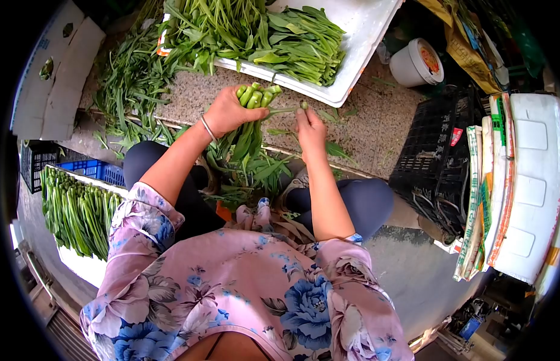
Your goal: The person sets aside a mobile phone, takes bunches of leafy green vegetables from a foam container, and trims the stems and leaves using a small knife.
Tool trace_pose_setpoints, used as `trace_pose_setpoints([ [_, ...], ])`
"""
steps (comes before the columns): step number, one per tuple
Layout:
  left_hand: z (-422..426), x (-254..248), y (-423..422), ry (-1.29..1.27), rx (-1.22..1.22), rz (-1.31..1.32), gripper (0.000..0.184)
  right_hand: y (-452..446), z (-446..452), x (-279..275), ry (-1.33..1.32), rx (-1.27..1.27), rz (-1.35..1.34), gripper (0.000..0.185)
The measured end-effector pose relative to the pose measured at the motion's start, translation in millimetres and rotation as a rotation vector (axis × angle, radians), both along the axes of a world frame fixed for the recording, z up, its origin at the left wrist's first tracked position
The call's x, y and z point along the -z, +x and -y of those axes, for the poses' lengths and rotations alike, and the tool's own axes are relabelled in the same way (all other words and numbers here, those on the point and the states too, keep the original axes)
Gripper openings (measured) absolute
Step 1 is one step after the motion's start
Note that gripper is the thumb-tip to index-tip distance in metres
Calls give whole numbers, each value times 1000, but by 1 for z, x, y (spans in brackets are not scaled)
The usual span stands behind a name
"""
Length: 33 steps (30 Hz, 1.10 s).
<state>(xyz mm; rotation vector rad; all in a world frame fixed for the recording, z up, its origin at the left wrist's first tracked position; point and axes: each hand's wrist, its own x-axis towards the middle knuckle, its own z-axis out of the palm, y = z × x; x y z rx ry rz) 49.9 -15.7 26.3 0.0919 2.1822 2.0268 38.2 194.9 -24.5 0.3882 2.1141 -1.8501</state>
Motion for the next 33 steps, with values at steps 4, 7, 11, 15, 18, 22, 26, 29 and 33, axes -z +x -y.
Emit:
trace_pose_setpoints([
  [4,1,-15,2,241,-179,147,29,-18,-6,3,549,-58,-267,58],
  [7,2,-15,-1,332,-225,169,34,-60,-3,-26,656,41,-356,27],
  [11,-1,-24,-1,448,-269,129,44,-124,1,-19,1003,-75,-603,23],
  [15,3,-24,-3,343,-269,124,39,-153,1,-3,1129,-208,-650,23],
  [18,9,-15,-5,210,-232,196,31,-157,1,-5,1072,-124,-606,23],
  [22,7,-4,-4,-191,-213,-118,30,-130,7,-28,426,-31,-451,26],
  [26,-1,-15,3,-523,-148,-492,36,-76,17,-53,78,-163,-346,24],
  [29,-5,-19,7,-719,-1,-609,42,-42,23,-59,-56,-218,-206,21],
  [33,-8,-13,8,-668,25,-530,40,-22,21,-58,-143,-252,-156,16],
])
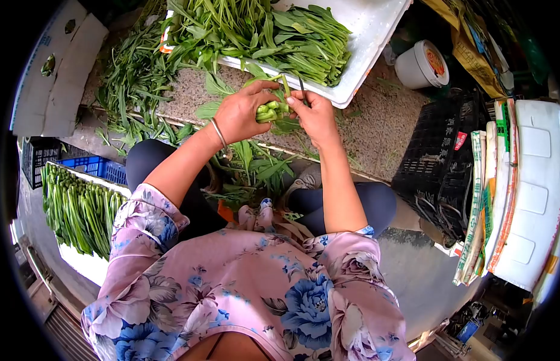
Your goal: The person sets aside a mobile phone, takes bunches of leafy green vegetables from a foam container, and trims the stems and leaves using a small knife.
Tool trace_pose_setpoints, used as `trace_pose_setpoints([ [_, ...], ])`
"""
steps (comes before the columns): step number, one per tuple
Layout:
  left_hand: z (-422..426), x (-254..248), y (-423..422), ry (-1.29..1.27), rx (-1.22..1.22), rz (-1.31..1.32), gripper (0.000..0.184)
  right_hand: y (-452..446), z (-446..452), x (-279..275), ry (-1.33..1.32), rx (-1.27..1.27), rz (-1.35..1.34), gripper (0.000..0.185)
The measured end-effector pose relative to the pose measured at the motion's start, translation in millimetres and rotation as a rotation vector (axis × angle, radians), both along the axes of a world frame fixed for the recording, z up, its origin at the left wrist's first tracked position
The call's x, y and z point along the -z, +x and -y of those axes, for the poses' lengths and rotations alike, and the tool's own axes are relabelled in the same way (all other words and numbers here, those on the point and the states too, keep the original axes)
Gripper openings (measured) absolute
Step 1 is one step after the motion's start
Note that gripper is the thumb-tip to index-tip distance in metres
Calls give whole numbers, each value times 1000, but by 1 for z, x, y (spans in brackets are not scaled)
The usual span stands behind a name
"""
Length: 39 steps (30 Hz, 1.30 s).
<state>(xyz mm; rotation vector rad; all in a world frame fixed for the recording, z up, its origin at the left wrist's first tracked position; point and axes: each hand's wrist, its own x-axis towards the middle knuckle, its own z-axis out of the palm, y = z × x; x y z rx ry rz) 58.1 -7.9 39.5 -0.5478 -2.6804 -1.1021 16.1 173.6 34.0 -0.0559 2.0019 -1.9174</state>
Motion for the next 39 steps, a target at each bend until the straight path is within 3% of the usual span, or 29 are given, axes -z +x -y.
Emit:
trace_pose_setpoints([
  [6,2,-3,2,-26,71,25,38,9,0,-3,-18,6,-52,18],
  [9,1,3,0,-22,82,76,40,8,-1,11,73,142,-174,16],
  [11,1,10,-3,57,96,140,44,6,1,24,180,416,-401,13],
  [13,1,15,-4,108,76,149,45,3,-11,45,233,474,-418,16],
  [15,5,19,-6,158,54,159,47,2,-21,58,610,279,-254,23],
  [16,7,21,-7,213,33,226,48,6,-23,60,816,181,-209,35],
  [17,8,22,-9,267,12,292,50,11,-24,63,818,183,-209,35],
  [19,10,16,-9,314,-22,318,50,22,-12,43,315,320,49,44],
  [21,10,12,-8,274,-50,400,51,33,-8,24,-164,197,91,42],
  [23,9,18,-9,283,-38,343,50,40,3,11,-295,141,115,38],
  [30,6,19,-7,350,-40,319,46,35,15,12,-295,142,144,30],
  [35,9,19,-8,279,-18,324,44,32,1,40,-125,209,194,30],
  [39,8,17,-4,357,-11,443,42,34,16,25,-275,194,155,24],
])
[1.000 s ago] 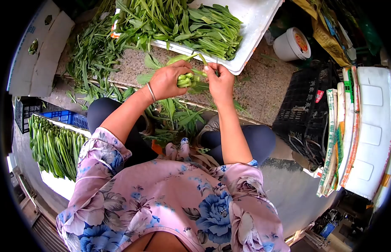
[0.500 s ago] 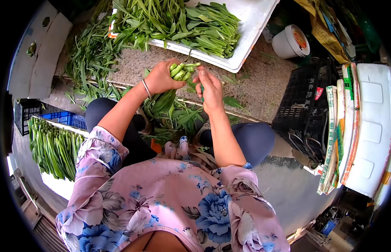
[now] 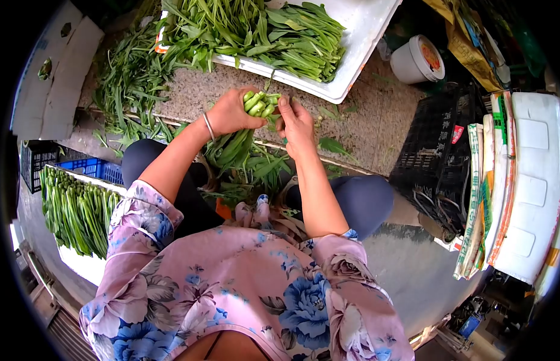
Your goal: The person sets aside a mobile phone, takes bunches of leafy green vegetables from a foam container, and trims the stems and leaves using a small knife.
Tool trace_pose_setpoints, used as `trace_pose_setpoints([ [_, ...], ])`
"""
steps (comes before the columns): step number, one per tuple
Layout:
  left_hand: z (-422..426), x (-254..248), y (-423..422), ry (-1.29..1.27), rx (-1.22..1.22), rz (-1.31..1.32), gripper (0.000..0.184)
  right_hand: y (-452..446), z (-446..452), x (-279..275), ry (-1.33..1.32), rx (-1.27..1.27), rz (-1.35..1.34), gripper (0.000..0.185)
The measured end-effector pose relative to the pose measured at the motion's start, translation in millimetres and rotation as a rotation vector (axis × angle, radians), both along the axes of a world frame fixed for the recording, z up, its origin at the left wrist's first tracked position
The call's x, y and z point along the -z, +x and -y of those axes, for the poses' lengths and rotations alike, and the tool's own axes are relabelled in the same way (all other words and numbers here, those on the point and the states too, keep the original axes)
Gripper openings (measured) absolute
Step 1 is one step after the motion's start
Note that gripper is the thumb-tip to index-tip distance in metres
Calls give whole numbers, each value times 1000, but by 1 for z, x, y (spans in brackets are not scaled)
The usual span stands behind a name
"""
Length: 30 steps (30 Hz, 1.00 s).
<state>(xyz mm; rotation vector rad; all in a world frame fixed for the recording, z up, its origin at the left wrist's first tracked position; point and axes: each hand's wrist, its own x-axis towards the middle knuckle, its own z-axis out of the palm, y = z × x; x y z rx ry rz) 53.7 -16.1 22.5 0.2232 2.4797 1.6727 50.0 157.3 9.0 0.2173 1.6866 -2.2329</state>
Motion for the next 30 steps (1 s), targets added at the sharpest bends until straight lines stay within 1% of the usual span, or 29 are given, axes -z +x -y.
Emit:
trace_pose_setpoints([
  [1,0,-4,-2,-12,0,16,40,-4,-1,4,-59,17,25,24],
  [2,1,-8,-2,-14,0,11,40,-8,-1,3,-60,17,19,24],
  [4,1,-20,2,202,18,199,35,-13,-1,2,-15,69,-7,22],
  [6,2,-18,1,179,25,216,33,-17,-1,0,8,29,-28,23],
  [8,1,-10,-1,196,34,293,32,-17,-4,-4,58,-38,-66,25],
  [9,0,-10,0,197,36,293,32,-16,-2,-7,43,-86,-60,26],
  [11,0,-12,0,334,35,307,30,-18,-3,0,4,-104,-63,26],
  [14,0,-8,-1,368,56,307,31,-21,-1,4,-34,-101,-58,24],
  [16,3,-8,-3,357,21,340,32,-31,-5,6,77,55,-75,23],
  [18,9,-15,-5,374,-74,382,31,-42,-17,0,66,268,-5,23],
  [21,24,-14,-13,557,-132,389,29,-52,-38,-2,129,318,23,27],
  [24,29,-16,-13,640,-106,429,30,-51,-44,-6,154,295,32,27],
  [28,19,-17,-6,710,-95,501,26,-40,-25,-18,300,45,-5,27],
  [30,12,-17,-3,740,-54,531,25,-32,-9,-14,308,-50,-46,26],
])
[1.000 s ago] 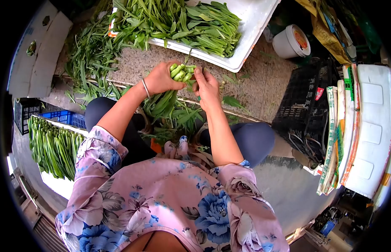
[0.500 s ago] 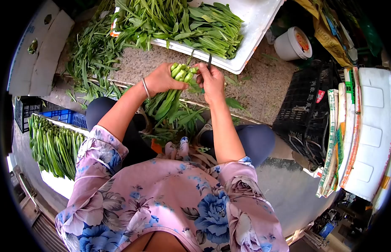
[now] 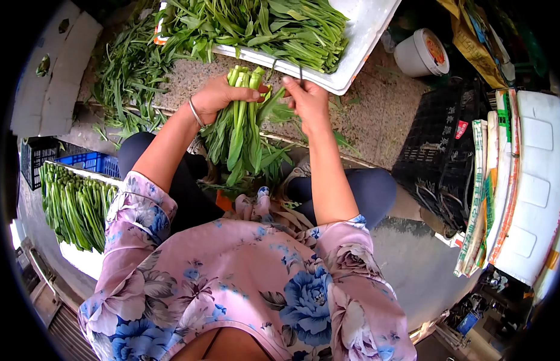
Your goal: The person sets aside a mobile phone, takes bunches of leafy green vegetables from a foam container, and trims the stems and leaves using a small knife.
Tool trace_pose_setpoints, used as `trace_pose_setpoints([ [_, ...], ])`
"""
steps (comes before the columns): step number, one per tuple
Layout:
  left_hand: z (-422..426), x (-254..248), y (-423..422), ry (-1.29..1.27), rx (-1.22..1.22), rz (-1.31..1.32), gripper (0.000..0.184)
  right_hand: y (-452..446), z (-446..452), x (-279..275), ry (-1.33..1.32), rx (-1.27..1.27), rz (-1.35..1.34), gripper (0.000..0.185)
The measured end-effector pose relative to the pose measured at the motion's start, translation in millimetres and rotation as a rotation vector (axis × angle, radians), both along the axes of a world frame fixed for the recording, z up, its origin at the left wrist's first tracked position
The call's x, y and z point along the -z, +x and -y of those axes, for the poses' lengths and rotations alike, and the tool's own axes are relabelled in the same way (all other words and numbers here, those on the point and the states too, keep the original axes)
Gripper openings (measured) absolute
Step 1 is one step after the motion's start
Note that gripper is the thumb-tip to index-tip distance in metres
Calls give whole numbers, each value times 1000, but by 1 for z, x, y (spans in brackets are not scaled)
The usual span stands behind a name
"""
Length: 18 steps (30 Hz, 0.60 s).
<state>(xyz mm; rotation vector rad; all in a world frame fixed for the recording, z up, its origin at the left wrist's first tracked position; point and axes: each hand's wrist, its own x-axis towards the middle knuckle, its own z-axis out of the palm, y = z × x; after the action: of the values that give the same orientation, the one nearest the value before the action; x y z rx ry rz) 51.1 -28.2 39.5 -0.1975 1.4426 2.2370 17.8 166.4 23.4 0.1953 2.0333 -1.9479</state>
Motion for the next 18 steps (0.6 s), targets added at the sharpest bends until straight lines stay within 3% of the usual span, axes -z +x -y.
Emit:
trace_pose_setpoints([
  [4,-5,0,1,-22,58,15,27,-4,14,5,-68,-173,5,19],
  [6,-4,3,-2,-49,8,27,26,-32,7,4,91,151,-130,20],
  [8,-5,5,-1,-71,-35,40,25,-71,-15,31,389,351,-335,23],
  [9,-4,5,-2,-63,-82,45,24,-85,-23,45,390,352,-338,23],
  [11,-5,6,-4,-102,-161,29,27,-104,-31,61,1076,107,-378,25],
  [16,-4,7,-3,-170,-121,39,30,-111,-34,50,1068,52,-261,20],
  [18,-5,10,-3,-182,-129,34,27,-114,-39,46,699,117,-287,19],
])
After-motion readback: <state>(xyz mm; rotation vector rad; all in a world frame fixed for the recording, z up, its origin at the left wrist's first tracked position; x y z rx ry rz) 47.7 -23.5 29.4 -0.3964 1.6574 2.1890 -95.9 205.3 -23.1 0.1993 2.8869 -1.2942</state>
